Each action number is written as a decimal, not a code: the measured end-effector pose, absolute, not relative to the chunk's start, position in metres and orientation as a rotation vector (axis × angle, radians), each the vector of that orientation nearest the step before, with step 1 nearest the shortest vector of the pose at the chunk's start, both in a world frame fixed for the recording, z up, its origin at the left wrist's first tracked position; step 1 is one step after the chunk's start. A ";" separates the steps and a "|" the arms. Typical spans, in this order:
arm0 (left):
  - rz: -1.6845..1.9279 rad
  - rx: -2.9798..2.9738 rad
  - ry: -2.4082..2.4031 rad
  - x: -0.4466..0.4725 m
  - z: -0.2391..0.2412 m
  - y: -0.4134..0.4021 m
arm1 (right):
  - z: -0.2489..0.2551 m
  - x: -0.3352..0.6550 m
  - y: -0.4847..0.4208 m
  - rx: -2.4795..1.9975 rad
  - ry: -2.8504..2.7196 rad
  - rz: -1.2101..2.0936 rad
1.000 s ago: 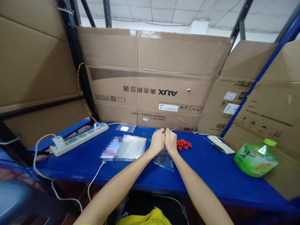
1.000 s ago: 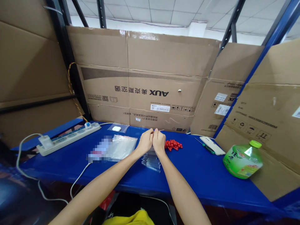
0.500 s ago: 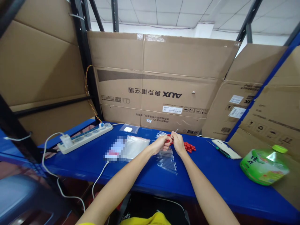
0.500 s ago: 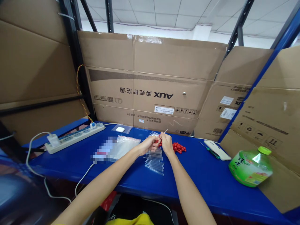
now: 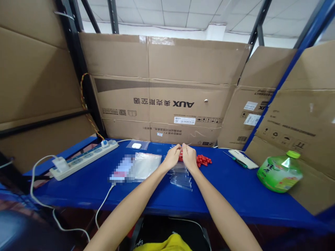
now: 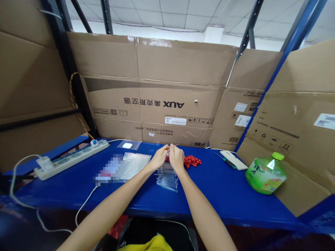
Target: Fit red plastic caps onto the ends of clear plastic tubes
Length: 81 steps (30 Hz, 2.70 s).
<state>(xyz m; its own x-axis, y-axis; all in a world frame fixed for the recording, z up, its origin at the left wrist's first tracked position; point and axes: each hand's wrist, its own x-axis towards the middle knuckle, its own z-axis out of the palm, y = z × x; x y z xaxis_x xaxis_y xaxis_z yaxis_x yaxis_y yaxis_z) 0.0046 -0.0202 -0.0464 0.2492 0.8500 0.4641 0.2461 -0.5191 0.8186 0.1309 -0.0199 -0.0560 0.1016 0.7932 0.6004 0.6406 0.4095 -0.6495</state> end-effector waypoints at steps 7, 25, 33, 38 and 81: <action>1.261 1.704 0.982 0.009 -0.047 -0.016 | -0.055 0.128 -0.022 -1.408 -1.663 0.104; 0.794 1.370 0.607 0.003 -0.038 -0.026 | -0.052 0.153 -0.009 -1.058 -1.549 0.509; 0.929 1.330 0.668 0.006 -0.047 -0.021 | -0.049 0.146 -0.018 -1.402 -1.723 0.124; 0.971 1.281 0.730 0.009 -0.049 -0.020 | -0.047 0.138 -0.021 -1.607 -1.774 -0.057; 1.194 1.800 1.086 0.008 -0.060 -0.015 | -0.058 0.139 -0.012 -1.630 -1.766 0.062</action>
